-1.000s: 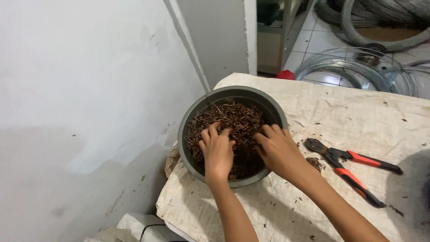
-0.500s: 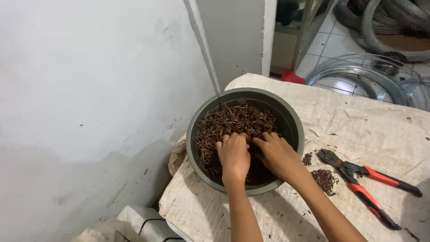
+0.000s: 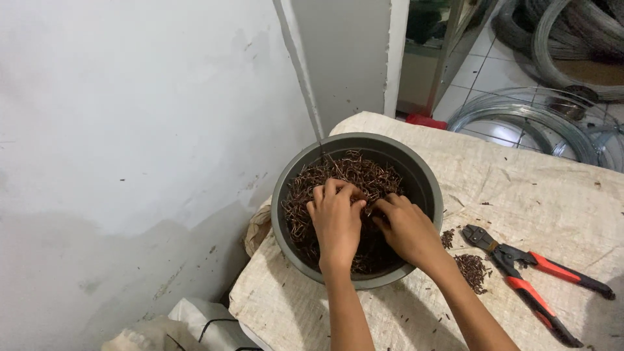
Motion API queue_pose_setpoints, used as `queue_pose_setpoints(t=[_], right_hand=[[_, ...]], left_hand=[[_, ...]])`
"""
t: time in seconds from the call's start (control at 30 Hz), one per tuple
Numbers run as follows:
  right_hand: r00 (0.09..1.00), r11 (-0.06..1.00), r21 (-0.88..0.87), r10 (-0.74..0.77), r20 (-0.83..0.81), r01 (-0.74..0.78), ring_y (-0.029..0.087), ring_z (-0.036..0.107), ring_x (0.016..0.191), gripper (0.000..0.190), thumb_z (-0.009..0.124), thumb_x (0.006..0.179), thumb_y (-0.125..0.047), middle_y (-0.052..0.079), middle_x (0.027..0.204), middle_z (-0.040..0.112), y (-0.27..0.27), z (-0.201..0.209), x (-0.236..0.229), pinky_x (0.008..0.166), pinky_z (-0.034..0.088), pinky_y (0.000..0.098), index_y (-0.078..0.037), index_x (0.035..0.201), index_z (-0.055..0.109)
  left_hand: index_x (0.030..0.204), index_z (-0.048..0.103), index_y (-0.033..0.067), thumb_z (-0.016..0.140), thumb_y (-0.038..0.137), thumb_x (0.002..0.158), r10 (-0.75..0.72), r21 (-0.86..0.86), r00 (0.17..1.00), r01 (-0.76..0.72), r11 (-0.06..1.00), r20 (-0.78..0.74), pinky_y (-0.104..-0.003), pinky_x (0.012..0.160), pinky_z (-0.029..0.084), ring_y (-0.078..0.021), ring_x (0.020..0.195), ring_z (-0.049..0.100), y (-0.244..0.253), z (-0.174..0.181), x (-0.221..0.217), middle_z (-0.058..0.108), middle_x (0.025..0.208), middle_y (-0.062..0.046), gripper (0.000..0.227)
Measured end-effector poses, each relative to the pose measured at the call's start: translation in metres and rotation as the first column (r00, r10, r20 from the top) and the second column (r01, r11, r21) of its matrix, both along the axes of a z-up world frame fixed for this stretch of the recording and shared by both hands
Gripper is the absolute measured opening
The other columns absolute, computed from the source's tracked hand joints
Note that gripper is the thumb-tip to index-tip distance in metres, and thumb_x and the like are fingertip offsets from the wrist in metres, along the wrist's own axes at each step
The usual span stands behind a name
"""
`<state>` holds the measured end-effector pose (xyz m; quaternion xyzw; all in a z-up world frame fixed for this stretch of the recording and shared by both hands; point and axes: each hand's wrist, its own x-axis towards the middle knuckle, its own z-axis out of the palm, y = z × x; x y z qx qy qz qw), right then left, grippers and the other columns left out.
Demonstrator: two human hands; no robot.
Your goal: Trimming small brown stems using wire cutters and sorting them into containers
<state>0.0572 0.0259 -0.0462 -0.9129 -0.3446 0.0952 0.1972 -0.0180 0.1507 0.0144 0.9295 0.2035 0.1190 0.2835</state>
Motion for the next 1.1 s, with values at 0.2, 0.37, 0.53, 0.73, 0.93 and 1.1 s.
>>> queue_pose_setpoints(t=[0.2, 0.37, 0.53, 0.73, 0.93, 1.1], right_hand=[[0.985, 0.994, 0.040, -0.090, -0.149, 0.097, 0.034, 0.073, 0.102, 0.036, 0.055, 0.102, -0.022, 0.017, 0.114, 0.073, -0.004, -0.010, 0.004, 0.085, 0.058, 0.0460, -0.007, 0.135, 0.060], [0.974, 0.979, 0.109, -0.150, -0.171, 0.170, 0.042, 0.074, 0.098, 0.032, 0.055, 0.103, -0.025, 0.024, 0.107, 0.075, -0.006, 0.009, -0.005, 0.080, 0.058, 0.0526, -0.006, 0.129, 0.057], [0.972, 0.973, 0.155, -0.140, -0.191, 0.170, 0.046, 0.068, 0.113, 0.036, 0.063, 0.097, -0.024, 0.023, 0.120, 0.073, -0.006, 0.014, -0.005, 0.089, 0.056, 0.0590, -0.009, 0.129, 0.057], [0.984, 0.986, 0.144, -0.056, -0.170, 0.081, 0.035, 0.068, 0.119, 0.035, 0.063, 0.097, -0.024, 0.014, 0.124, 0.072, -0.009, 0.027, -0.008, 0.095, 0.057, 0.0468, -0.009, 0.129, 0.064], [0.990, 0.982, 0.176, -0.050, -0.132, 0.073, 0.032, 0.067, 0.117, 0.027, 0.065, 0.096, -0.030, 0.008, 0.115, 0.073, -0.011, 0.007, -0.002, 0.093, 0.057, 0.0472, -0.019, 0.120, 0.069], [0.989, 0.974, 0.216, -0.033, -0.142, 0.064, 0.028, 0.068, 0.113, 0.024, 0.062, 0.099, -0.035, 0.006, 0.107, 0.073, -0.010, 0.005, 0.000, 0.091, 0.058, 0.0450, -0.021, 0.117, 0.071]], left_hand=[[0.099, 0.072, 0.0126, 0.066, 0.018, 0.097, 0.031, -0.068, 1.000, -0.031, 0.997, -0.004, -0.044, 0.096, 0.038, -0.0310, 0.122, 0.046, 0.002, 0.000, 0.000, 0.056, 0.118, -0.004, 0.009], [0.101, 0.073, 0.0115, 0.068, 0.020, 0.097, 0.041, -0.087, 0.999, -0.042, 0.995, -0.011, -0.047, 0.100, 0.037, -0.0304, 0.123, 0.046, 0.008, 0.000, -0.004, 0.056, 0.119, -0.005, 0.011], [0.100, 0.073, 0.0124, 0.068, 0.023, 0.098, 0.028, -0.062, 1.000, -0.028, 0.998, 0.003, -0.049, 0.102, 0.036, -0.0306, 0.125, 0.044, 0.010, -0.011, 0.001, 0.055, 0.122, -0.006, 0.012], [0.103, 0.073, 0.0121, 0.070, 0.022, 0.096, -0.020, -0.049, 0.999, 0.018, 0.999, -0.047, -0.051, 0.106, 0.036, -0.0318, 0.128, 0.042, 0.004, -0.008, 0.000, 0.053, 0.123, -0.004, 0.013], [0.104, 0.072, 0.0129, 0.066, 0.022, 0.098, -0.040, -0.053, 0.997, 0.037, 0.998, -0.063, -0.051, 0.109, 0.033, -0.0304, 0.129, 0.040, 0.005, -0.007, -0.001, 0.051, 0.122, -0.004, 0.012], [0.105, 0.070, 0.0131, 0.063, 0.023, 0.100, -0.027, -0.057, 0.997, 0.023, 0.998, -0.071, -0.051, 0.110, 0.031, -0.0312, 0.130, 0.039, 0.007, -0.011, 0.001, 0.050, 0.123, -0.006, 0.013]])
